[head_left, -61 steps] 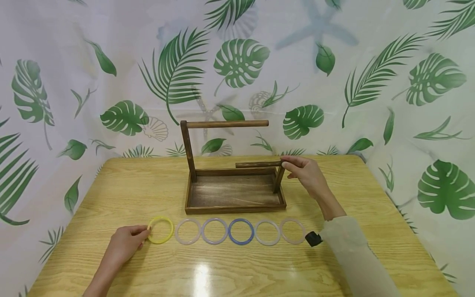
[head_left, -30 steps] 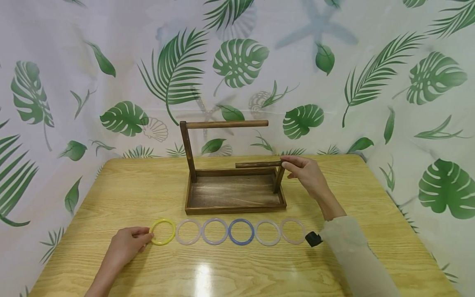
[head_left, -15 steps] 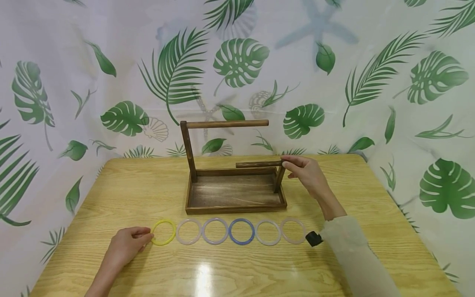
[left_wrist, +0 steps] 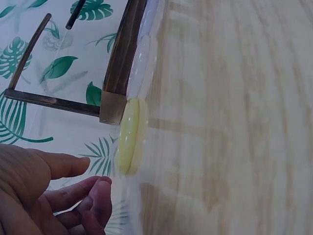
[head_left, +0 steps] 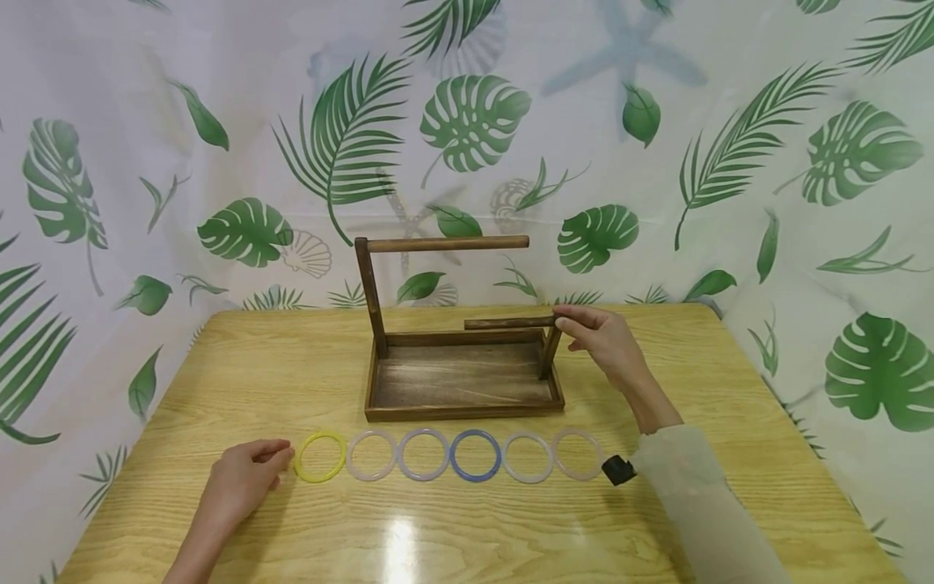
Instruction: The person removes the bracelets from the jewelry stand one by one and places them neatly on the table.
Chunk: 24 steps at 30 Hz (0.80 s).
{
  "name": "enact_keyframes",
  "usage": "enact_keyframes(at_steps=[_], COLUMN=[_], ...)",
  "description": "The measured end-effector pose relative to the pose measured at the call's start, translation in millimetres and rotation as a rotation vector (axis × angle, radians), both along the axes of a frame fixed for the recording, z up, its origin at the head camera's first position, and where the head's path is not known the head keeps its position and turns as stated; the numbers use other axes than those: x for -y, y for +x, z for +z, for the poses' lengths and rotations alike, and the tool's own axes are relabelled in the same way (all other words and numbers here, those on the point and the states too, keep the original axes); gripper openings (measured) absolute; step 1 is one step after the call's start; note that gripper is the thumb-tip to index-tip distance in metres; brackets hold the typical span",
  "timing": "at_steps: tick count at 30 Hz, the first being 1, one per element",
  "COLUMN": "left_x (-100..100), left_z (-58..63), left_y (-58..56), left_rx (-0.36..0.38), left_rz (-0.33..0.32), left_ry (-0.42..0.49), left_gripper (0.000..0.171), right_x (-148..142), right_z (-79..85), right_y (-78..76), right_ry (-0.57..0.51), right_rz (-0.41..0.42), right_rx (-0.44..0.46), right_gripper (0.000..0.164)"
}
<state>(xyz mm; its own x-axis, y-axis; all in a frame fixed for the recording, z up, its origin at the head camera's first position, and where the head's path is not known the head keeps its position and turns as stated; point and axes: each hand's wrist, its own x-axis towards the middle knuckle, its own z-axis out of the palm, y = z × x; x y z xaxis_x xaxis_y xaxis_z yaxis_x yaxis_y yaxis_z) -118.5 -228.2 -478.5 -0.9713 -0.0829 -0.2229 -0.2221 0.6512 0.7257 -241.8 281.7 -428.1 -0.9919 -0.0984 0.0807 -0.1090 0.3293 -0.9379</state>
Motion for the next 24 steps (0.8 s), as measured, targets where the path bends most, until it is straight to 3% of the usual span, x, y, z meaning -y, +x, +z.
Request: enact_keyframes(at_steps=[11,24], left_x=[-7.6,-17.8], left_z=[10.7,20.6], left_y=[0.8,-3.1], left_rx=[-0.068,-0.234], left_rz=[0.024,-0.043], left_ry=[-0.014,0.024], left_gripper=[0.042,0.048], right_x=[-0.2,-8.8], right_z=[2.3,6.0], right_y=[1.5,2.5], right_ry=[-0.005,0.035], right_rz=[0.001,0.079], right_rx=[0.018,-0.032], right_gripper=[0.049,0.051])
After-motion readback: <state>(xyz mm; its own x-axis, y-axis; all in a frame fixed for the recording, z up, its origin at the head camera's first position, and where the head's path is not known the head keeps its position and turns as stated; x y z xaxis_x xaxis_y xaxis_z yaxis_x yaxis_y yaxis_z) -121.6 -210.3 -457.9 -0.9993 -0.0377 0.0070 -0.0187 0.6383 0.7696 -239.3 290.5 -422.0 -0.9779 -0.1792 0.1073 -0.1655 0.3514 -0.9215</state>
